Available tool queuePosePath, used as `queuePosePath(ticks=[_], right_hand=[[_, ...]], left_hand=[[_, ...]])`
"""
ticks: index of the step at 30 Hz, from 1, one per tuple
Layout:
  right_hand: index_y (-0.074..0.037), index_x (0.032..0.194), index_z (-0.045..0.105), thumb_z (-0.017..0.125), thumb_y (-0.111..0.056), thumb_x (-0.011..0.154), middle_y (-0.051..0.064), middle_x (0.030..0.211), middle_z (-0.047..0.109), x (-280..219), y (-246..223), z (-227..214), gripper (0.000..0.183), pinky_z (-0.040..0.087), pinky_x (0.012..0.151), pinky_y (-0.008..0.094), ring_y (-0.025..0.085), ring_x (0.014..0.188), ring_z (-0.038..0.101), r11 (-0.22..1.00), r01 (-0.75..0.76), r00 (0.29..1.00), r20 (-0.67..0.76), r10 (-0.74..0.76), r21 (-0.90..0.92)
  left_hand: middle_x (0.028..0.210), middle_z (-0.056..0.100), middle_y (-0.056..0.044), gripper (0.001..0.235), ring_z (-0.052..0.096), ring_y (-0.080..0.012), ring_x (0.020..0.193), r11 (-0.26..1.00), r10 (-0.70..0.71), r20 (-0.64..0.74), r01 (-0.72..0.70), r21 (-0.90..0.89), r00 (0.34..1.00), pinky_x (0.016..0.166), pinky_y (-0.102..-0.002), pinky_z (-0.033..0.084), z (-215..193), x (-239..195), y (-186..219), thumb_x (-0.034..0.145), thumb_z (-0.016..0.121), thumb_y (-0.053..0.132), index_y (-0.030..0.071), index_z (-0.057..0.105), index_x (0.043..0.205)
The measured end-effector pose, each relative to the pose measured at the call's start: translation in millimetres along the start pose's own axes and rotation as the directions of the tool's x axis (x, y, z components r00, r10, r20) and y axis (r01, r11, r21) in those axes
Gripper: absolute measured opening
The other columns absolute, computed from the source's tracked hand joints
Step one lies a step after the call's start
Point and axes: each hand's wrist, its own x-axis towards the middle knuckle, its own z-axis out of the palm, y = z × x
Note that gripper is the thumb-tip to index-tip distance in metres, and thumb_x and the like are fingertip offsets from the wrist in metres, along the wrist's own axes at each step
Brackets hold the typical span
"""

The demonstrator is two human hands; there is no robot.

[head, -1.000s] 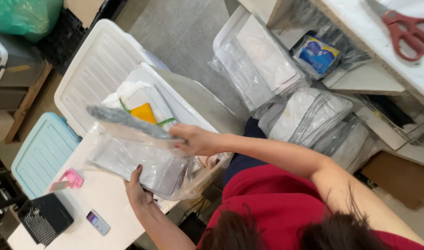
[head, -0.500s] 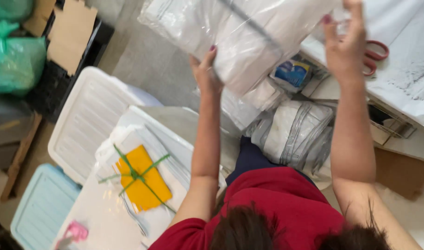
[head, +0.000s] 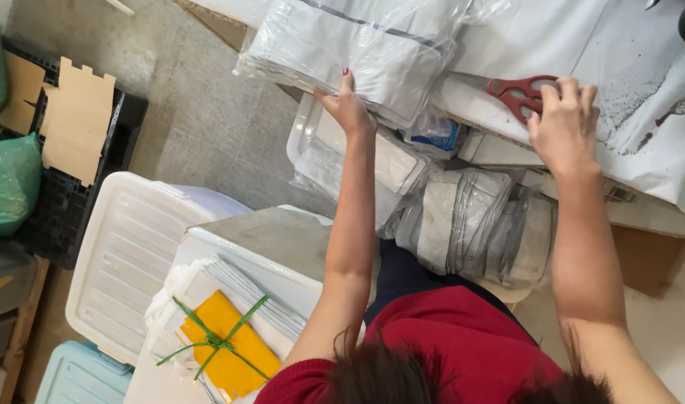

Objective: The person uses scissors to cut plastic packaging, organizes and stacks several packages, and secures one stack with green ribbon and another with a clear plastic band.

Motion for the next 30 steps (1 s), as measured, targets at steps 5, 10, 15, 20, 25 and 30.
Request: queuePosePath(ticks=[5, 10, 15, 20, 25, 30], right_hand=[[0.002, 0.142, 0.064, 0.067, -0.013, 0.099, 0.022, 0.130, 0.066, 18.7, 0.8, -1.5, 0.046, 0.052, 0.087, 0.050, 0.034, 0.118, 0.050, 0.995, 0.093, 0.991, 0.098, -0.089, -0.033], [-0.002, 0.126, 0.068, 0.070, -0.039, 0.101, 0.017, 0.118, 0.069, 10.7, -2.5, -28.3, 0.045, 0.042, 0.106, 0.050, 0.032, 0.116, 0.059, 0.994, 0.058, 0.966, 0.256, -0.032, -0.094], [-0.005, 0.125, 0.068, 0.068, -0.033, 0.104, 0.013, 0.112, 0.073, -32.0, -12.3, -73.8, 0.035, 0.042, 0.096, 0.050, 0.030, 0.098, 0.068, 0.996, 0.030, 0.972, 0.235, -0.009, -0.084], [-0.021, 0.119, 0.077, 0.070, -0.050, 0.103, 0.000, 0.112, 0.077, -80.0, 8.1, -77.0, 0.034, 0.041, 0.096, 0.039, 0.020, 0.091, 0.071, 0.957, 0.001, 0.990, 0.134, 0.039, -0.289], [-0.014, 0.096, 0.071, 0.072, -0.055, 0.094, 0.006, 0.081, 0.071, -92.5, -6.5, -80.0, 0.041, 0.047, 0.064, 0.038, 0.024, 0.072, 0.065, 0.967, -0.079, 0.950, 0.314, -0.001, 0.241], [-0.006, 0.079, 0.060, 0.086, -0.028, 0.085, 0.002, 0.066, 0.056, -89.2, -29.2, -76.8, 0.034, 0.038, 0.058, 0.028, 0.012, 0.060, 0.046, 0.771, -0.173, 0.935, 0.348, -0.067, 0.613]], left_hand=[[0.147, 0.050, -0.022, 0.068, 0.057, -0.0293, 0.126, 0.987, -0.001, 0.044, -0.007, 0.159, 0.999, 0.107, -0.039, 0.047, 0.2, 0.0, 23.5, 0.086, 0.058, -0.002, 0.002, 0.034, 0.150], [0.158, 0.035, -0.027, 0.090, 0.048, -0.0447, 0.138, 0.926, -0.035, 0.292, -0.079, 0.368, 0.956, 0.120, -0.053, 0.039, -4.3, 34.1, 31.2, 0.084, 0.056, -0.008, 0.005, 0.015, 0.162], [0.143, 0.050, -0.030, 0.091, 0.062, -0.0400, 0.119, 0.878, -0.133, 0.437, -0.099, 0.469, 0.890, 0.103, -0.044, 0.056, 1.7, 67.8, 27.7, 0.078, 0.063, -0.004, 0.000, 0.020, 0.159], [0.130, 0.058, -0.030, 0.081, 0.070, -0.0329, 0.100, 0.836, -0.264, 0.641, -0.161, 0.525, 0.721, 0.084, -0.036, 0.065, 26.1, 116.5, 5.1, 0.080, 0.068, -0.008, -0.006, 0.029, 0.150], [0.094, 0.069, -0.006, 0.028, 0.068, -0.0158, 0.080, 0.622, -0.123, 0.706, -0.501, 0.602, 0.697, 0.069, -0.029, 0.057, 35.5, 118.2, -4.0, 0.087, 0.070, 0.022, 0.005, 0.063, 0.109], [0.091, 0.059, -0.002, 0.016, 0.056, -0.0117, 0.081, 0.534, 0.359, 0.664, -0.728, 0.430, 0.656, 0.074, -0.022, 0.048, 0.6, 20.1, 6.8, 0.099, 0.062, 0.020, 0.010, 0.059, 0.111]])
